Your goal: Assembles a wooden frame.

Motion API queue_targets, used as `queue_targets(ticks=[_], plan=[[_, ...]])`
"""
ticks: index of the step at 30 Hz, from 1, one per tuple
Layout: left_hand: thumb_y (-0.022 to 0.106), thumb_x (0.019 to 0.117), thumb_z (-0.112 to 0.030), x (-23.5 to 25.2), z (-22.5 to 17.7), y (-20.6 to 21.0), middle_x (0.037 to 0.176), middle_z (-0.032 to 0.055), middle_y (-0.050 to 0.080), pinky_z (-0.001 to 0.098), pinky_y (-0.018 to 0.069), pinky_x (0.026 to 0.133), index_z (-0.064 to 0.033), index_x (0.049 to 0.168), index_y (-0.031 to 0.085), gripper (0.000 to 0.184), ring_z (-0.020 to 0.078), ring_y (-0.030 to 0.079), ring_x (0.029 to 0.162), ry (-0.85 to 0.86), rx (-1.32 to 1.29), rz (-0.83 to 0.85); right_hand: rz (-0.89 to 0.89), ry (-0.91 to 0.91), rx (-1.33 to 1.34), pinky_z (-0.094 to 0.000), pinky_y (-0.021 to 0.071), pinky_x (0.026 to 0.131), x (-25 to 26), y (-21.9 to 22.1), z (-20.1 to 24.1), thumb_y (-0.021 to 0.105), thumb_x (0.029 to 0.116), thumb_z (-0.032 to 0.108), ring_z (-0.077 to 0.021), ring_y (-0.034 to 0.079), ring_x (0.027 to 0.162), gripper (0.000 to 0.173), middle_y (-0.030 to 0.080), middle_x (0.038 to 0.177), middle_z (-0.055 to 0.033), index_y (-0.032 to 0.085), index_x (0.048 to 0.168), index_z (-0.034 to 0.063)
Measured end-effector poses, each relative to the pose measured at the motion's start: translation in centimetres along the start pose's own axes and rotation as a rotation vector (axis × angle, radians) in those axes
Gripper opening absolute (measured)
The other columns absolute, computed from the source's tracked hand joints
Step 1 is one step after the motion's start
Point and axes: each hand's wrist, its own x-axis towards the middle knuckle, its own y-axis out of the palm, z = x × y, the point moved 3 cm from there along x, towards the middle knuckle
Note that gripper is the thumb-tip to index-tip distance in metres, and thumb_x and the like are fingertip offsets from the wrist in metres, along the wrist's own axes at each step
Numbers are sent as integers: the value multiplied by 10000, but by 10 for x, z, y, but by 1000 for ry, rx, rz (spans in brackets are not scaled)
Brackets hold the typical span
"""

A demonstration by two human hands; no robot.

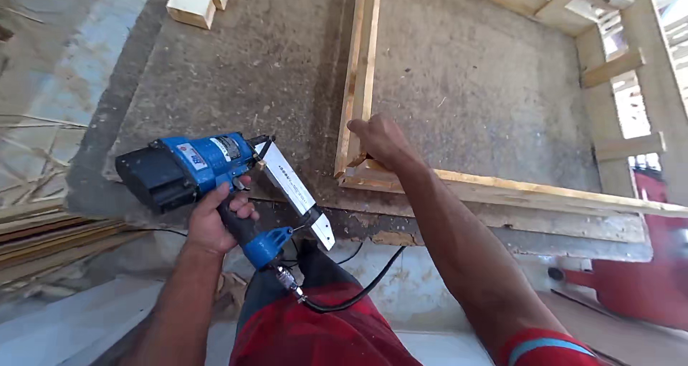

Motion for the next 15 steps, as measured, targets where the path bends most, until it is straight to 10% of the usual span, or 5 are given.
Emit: queue_targets(ticks=[15], plan=[[389, 1048, -397, 74, -7, -64, 645, -76, 529, 359, 622, 660, -159, 1181, 649, 377, 98, 604, 563, -258, 98, -41, 48, -54, -46, -416, 455, 502, -2, 0, 1, 572, 960, 414, -174, 582, 538, 456, 571, 590, -40, 511, 607, 133]])
